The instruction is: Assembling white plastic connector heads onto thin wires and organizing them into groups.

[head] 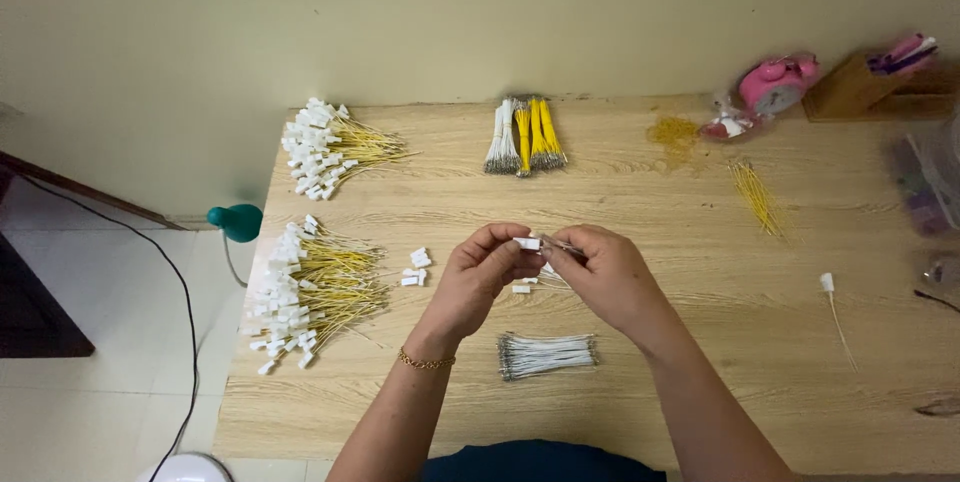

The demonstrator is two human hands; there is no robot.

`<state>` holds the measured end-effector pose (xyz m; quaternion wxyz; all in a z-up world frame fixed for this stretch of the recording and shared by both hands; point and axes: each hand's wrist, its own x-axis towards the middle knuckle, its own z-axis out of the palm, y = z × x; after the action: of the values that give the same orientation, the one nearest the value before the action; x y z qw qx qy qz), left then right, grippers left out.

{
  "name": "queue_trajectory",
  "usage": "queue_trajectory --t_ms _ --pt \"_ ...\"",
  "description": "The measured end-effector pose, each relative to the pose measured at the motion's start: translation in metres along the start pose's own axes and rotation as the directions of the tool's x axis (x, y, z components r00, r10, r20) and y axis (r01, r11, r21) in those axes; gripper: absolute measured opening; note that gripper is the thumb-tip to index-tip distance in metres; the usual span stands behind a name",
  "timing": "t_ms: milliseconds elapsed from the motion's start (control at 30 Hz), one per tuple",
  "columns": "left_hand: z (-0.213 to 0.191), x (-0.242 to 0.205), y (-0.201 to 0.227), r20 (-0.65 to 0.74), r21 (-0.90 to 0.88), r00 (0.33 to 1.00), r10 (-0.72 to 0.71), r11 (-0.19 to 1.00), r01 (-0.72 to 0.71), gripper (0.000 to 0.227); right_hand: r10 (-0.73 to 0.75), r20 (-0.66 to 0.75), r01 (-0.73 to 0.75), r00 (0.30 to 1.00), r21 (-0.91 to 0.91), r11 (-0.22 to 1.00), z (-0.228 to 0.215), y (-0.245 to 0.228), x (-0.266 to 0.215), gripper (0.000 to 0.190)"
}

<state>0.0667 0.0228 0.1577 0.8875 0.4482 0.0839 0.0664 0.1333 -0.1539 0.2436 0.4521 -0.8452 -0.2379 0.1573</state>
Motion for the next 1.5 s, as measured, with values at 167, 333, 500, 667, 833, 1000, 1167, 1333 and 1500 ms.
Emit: queue_trajectory --t_ms 167,333,500,667,833,1000,1167,1333,1500 --pt "0.000 0.001 0.000 -0.014 -0.025 1.000 -0.007 1.000 0.007 0.023 0.058 0.011 -0.058 0.998 0.038 0.998 0.003 0.010 0.004 0.018" --pt "-0.001 0.005 -0.011 -0.037 -0.020 0.999 -0.038 0.999 0.037 0.023 0.053 0.007 -0.053 0.999 0.014 0.998 0.014 0.022 0.007 0.018" --pt "0.002 0.006 -0.023 -0.102 -0.018 0.993 -0.060 0.998 0.059 0.022 0.070 0.040 -0.067 0.997 -0.067 0.996 0.021 0.024 0.010 0.024" --pt "-0.038 0.019 -0.051 -0.158 0.270 0.987 -0.031 0.960 0.073 0.029 0.088 0.069 -0.082 0.994 -0.096 0.992 0.052 0.084 0.027 0.021" --pt "-0.135 0.032 -0.064 -0.216 0.975 0.934 0.286 0.111 0.191 0.030 0.077 0.080 -0.065 0.994 -0.138 0.988 0.088 0.165 0.040 0.019" --pt "-0.193 0.007 -0.068 -0.287 0.836 0.855 0.432 -0.324 0.444 0.041 0.040 -0.016 -0.042 0.999 -0.162 0.986 0.083 0.161 0.030 0.018" --pt "-0.211 -0.001 -0.086 -0.310 0.825 0.858 0.410 -0.333 0.457 0.030 0.046 -0.128 -0.048 0.991 -0.012 0.999 0.065 0.141 0.034 0.019" --pt "-0.206 0.004 -0.086 -0.283 0.828 0.857 0.430 -0.342 0.445 0.022 0.047 -0.091 -0.028 0.995 0.198 0.980 0.045 0.103 0.038 0.023" --pt "-0.192 0.012 -0.101 -0.236 0.939 0.886 0.398 -0.139 0.313 0.019 0.066 -0.049 -0.041 0.997 0.406 0.913 0.036 0.069 0.029 0.016"
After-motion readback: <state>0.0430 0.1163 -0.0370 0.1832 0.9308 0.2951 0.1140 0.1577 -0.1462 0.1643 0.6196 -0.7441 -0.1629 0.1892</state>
